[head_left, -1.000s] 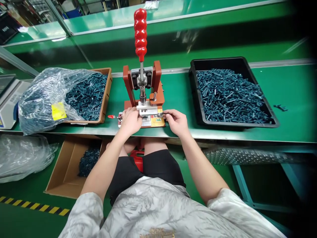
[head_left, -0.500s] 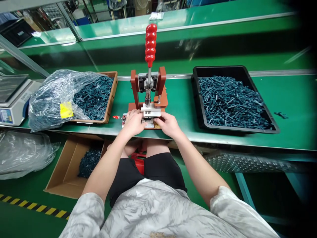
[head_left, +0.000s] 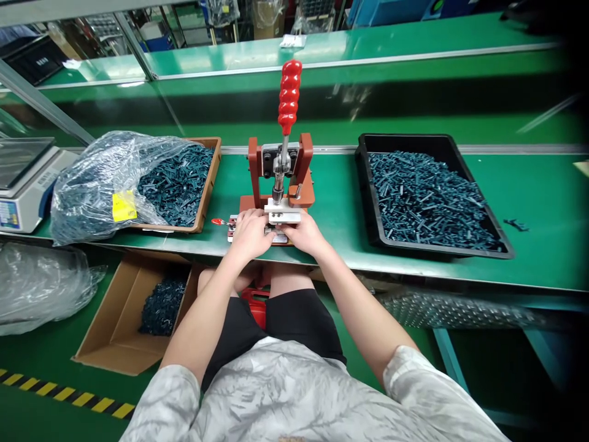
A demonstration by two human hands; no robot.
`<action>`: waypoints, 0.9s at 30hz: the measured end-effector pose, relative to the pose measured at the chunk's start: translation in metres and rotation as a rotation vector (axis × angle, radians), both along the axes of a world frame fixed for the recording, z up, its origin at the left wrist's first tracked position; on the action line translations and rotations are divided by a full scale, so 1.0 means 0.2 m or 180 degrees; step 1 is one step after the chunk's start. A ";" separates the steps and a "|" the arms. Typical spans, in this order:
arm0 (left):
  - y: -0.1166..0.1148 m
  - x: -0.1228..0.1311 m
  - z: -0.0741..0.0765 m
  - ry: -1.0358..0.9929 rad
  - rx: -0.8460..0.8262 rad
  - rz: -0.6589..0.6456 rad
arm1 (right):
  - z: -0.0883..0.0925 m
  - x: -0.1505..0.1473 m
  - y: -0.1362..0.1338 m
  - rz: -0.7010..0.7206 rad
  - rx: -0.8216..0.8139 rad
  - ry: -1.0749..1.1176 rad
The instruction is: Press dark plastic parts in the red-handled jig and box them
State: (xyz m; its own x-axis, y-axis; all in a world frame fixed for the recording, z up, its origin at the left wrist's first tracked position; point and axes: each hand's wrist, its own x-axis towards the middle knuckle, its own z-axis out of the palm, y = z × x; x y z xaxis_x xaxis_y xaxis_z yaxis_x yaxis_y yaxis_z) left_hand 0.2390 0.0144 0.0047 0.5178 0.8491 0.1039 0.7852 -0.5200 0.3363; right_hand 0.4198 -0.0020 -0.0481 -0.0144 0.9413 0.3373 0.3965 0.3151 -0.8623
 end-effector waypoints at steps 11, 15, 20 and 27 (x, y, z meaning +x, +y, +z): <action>-0.01 0.00 0.00 -0.0133 0.0070 -0.0049 | 0.00 0.00 -0.04 -0.0172 0.0324 -0.0481; -0.08 -0.10 -0.03 -0.0681 0.0488 -0.0174 | 0.00 0.00 -0.05 -0.0233 0.0346 -0.0548; -0.01 -0.33 -0.10 -0.2532 0.0907 0.1351 | 0.01 0.00 -0.05 -0.0087 0.0358 -0.0634; 0.17 -0.14 -0.05 -0.2517 -0.0188 0.0439 | 0.01 0.01 -0.05 -0.0099 0.0381 -0.0661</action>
